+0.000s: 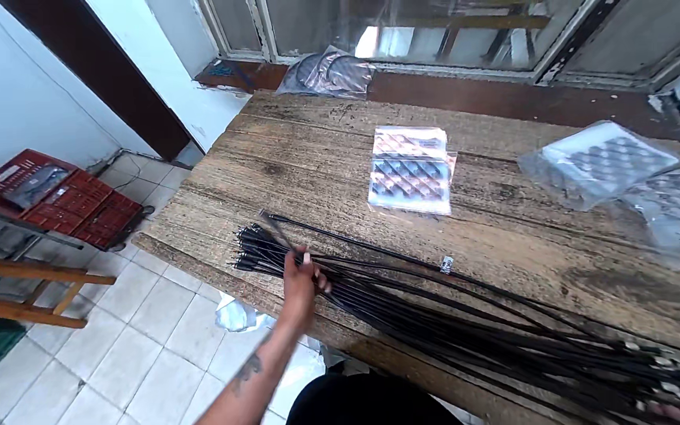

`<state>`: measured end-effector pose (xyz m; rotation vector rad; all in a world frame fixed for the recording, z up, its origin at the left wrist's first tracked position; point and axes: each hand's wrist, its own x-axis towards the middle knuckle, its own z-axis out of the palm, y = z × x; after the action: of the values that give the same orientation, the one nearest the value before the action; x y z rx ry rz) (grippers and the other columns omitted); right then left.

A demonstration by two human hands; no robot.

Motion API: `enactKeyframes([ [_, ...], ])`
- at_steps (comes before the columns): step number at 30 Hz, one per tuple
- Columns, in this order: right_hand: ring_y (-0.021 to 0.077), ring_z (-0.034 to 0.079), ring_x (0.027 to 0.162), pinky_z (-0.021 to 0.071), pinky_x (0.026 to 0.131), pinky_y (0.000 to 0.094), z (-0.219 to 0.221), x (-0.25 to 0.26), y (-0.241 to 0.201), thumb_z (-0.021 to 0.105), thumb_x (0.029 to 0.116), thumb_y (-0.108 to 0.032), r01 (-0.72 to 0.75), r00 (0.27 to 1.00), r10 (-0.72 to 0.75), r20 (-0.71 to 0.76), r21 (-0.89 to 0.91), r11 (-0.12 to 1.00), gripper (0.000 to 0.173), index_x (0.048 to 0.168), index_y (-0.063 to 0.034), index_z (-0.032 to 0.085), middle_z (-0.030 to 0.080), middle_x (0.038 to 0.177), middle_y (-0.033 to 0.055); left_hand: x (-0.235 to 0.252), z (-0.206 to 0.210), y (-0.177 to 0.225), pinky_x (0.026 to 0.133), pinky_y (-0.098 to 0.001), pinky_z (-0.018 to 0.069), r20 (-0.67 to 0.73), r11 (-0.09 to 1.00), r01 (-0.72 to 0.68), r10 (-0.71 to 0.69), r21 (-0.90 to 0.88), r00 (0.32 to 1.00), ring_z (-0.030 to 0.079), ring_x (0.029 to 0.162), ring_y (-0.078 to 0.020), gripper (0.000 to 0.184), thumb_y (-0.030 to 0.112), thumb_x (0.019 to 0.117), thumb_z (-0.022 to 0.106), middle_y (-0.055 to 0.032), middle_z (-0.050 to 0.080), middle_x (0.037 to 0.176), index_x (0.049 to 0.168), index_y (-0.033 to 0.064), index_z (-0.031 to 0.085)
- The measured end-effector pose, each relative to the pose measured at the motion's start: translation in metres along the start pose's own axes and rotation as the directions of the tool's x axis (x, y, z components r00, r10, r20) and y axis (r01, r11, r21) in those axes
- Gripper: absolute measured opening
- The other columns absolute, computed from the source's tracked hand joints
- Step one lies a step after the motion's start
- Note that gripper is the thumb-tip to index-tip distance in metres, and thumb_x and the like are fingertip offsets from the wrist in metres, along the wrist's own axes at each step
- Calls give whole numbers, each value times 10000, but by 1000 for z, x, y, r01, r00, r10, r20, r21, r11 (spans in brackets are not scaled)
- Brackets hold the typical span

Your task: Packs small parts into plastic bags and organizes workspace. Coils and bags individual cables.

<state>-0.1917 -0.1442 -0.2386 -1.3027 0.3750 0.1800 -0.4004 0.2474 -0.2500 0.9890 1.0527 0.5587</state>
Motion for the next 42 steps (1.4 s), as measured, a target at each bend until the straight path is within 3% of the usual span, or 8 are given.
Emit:
enactKeyframes([
  [5, 95, 603, 533, 560, 496, 297, 144, -58, -10, 354, 1104, -154, 513, 818, -257, 514, -452, 730, 501, 1590, -62, 271, 592, 710, 7, 4, -9, 58, 463, -234, 411, 611, 691, -284, -286, 665, 738, 450, 493, -75, 416, 208, 1106, 442, -7, 520, 689, 1520, 213, 472],
  [9, 324, 708, 881, 590, 771, 490, 201, -63, 14, 478, 1065, -129, 949, 309, -342, 887, -312, 49, 448, 1501, -25, 483, 717, 1017, 167, -7, 23, 60, 547, -206, 429, 739, 528, -526, -380, 667, 556, 500, 575, -32, 379, 226, 1096, 474, 14, 624, 775, 1464, 192, 556],
  [13, 288, 729, 861, 596, 780, 469, 180, -50, 52, 523, 1011, -93, 991, 99, -252, 963, -117, -58, 366, 1355, -74, 650, 742, 959, 109, -7, 21, 47, 529, -168, 420, 780, 604, -563, -167, 564, 603, 517, 543, 13, 273, 228, 1044, 592, 55, 683, 711, 1264, 126, 718],
  [17, 265, 691, 814, 574, 722, 460, 145, -42, 77, 493, 1019, -565, 980, 176, -221, 959, -191, -47, 566, 1368, -150, 656, 720, 913, 70, -23, -29, -32, 625, -250, 561, 562, 812, -399, 108, 426, 820, 634, 654, -61, 387, 327, 1005, 608, 26, 696, 822, 1299, 82, 667],
  [22, 325, 645, 955, 485, 764, 560, 126, -52, 90, 401, 690, -995, 940, 303, -146, 942, -321, -116, 1047, 1477, -323, 556, 686, 1185, 111, -49, -6, -89, 482, -152, 422, 347, 938, -339, 296, 68, 890, 478, 502, 23, 317, 292, 1088, 394, 114, 559, 635, 1066, 67, 617],
  [28, 521, 530, 1282, 442, 935, 734, 117, -66, 89, 567, 447, -1013, 873, 476, 37, 879, -477, 97, 1463, 1588, -119, 373, 454, 1500, 314, -29, 58, -80, 455, -133, 387, 198, 989, -143, 136, 23, 971, 436, 447, 21, 267, 105, 1045, 343, 97, 495, 556, 988, 29, 592],
  [34, 528, 455, 1359, 407, 1006, 719, 127, -62, 87, 691, 543, -886, 711, 675, 87, 733, -677, 192, 1382, 1630, -140, 278, 347, 1580, 312, -8, 114, -68, 477, -167, 385, 207, 968, -170, 130, 185, 970, 431, 489, -15, 216, 152, 1067, 384, 64, 469, 615, 1011, 28, 552],
  [42, 518, 569, 1222, 444, 964, 691, 122, -9, 73, 682, 582, -839, 652, 738, -262, 622, -758, 37, 1175, 1511, -140, 506, 448, 1509, 314, 210, 148, 19, 932, -561, 533, 778, 233, -793, 177, 563, 603, 673, 1004, -369, 266, 115, 910, 770, -223, 692, 1065, 1120, -34, 701],
])
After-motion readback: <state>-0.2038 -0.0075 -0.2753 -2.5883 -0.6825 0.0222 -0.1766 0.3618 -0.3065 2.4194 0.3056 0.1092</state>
